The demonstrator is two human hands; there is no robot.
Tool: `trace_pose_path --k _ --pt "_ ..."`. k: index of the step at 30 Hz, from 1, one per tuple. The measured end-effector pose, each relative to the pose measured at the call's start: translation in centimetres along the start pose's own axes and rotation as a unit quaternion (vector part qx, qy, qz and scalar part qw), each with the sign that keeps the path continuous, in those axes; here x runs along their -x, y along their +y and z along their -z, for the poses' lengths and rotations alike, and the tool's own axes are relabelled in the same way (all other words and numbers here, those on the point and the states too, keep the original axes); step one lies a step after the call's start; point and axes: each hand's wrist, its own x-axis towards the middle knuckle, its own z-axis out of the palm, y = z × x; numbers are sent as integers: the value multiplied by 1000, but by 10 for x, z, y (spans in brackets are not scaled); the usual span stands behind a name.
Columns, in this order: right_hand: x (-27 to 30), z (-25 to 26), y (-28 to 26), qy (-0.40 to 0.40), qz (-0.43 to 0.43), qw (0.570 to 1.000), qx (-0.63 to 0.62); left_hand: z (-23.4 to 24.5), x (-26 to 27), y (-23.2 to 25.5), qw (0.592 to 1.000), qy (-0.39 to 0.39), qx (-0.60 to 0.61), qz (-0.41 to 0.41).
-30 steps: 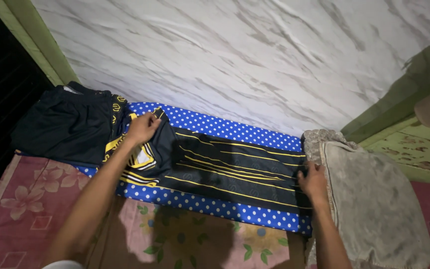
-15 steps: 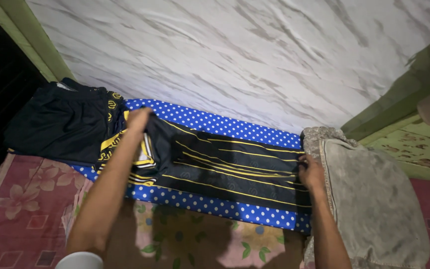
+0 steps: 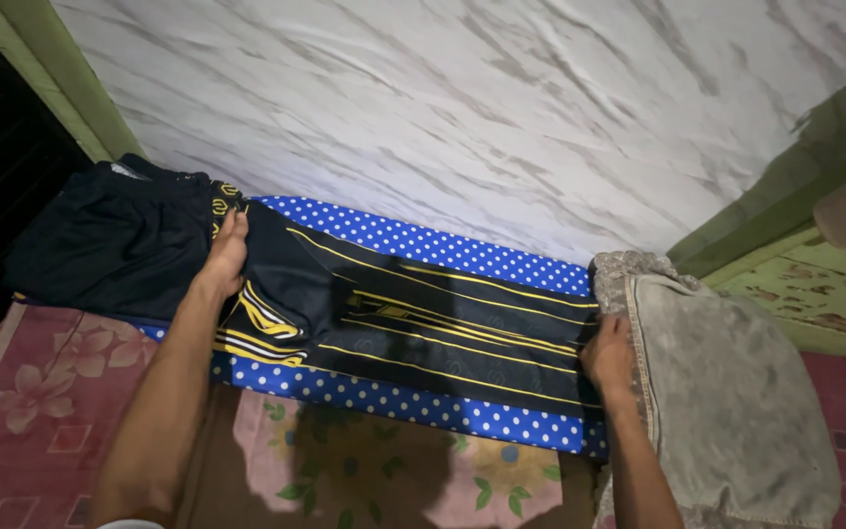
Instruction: Folding a pair of shorts and a sports jersey on a flat mattress surface.
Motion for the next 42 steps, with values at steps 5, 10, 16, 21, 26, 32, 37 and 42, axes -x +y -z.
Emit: trace_pose_path --k 5,10,16,21,26,32,37,42 --pt "-29 -9 7 6 -44 998 -44 -1 16 12 996 -37 63 54" --pt "-54 -2 -4 -32 -110 989 -96 -5 -6 4 991 -44 46 121" --pt "-43 -4 -4 -20 -13 985 -173 -15 -12 3 988 -119 75 69" --pt "-20 -4 -3 71 62 995 -25 -20 -19 -11 978 -78 -194 23" --pt "-12 14 -28 -8 3 999 -39 -13 -16 2 921 -6 -382 -71" --pt "-25 -10 12 1 38 999 -23 6 -15 12 916 -43 -386 -103" --pt "-19 16 -17 -96 -11 995 7 18 -2 12 969 -90 -224 -54" --pt "-8 34 -60 -28 7 982 189 21 42 44 981 -134 -130 60"
